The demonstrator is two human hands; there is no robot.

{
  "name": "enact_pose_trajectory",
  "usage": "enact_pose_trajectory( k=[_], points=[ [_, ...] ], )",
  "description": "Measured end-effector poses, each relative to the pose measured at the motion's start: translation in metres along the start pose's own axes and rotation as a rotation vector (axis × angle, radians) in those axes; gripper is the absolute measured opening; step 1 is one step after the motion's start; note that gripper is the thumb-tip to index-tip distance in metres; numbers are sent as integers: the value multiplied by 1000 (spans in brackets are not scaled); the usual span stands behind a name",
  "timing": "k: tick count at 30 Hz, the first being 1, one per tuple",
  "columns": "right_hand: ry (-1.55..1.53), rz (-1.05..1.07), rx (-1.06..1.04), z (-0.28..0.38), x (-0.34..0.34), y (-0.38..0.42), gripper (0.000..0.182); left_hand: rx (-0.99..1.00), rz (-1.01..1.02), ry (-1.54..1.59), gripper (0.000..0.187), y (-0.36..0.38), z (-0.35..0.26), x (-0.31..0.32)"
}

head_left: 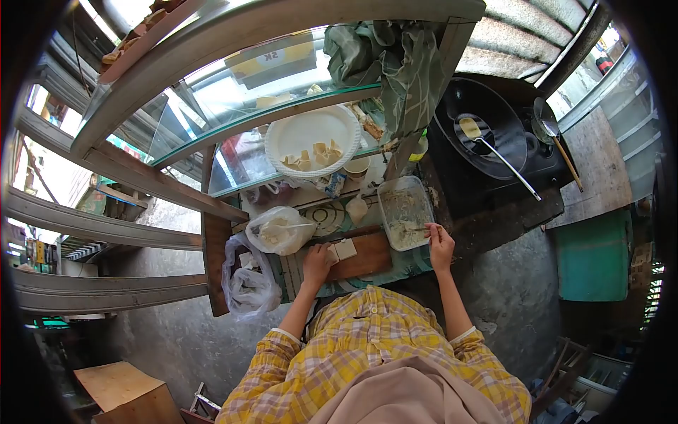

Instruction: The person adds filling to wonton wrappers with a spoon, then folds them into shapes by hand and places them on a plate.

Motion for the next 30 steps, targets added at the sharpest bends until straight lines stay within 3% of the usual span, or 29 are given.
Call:
enact_pose_trajectory(
  k=[3,9,11,20,23,30],
  points=[
    [90,-24,-159,30,0,5,25,1,-13,64,28,1,11,6],
    [-81,161,-50,44,0,1,28,13,-1,257,10,1,3,0],
    [94,176,-163,46,-3,-2,26,9,49,308,10,-1,-6,-4],
    [491,243,-447,46,8,4,15,409,160,371,10,-7,-107,-3],
    [515,242,-481,41,13,10,15,649,178,330,10,-7,-132,16],
    [416,202,-406,31,8,18,17,724,396,203,14,1,-127,56]
  ],
)
Point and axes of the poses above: each hand's wrist, its own y-axis away from the middle knuckle, its own x-axis out of the palm, z = x × y, the point moved 4 cm from there along -y, towards the middle knuckle, and after that the axes turned 1 degree about -y, right-handed, at the moved point
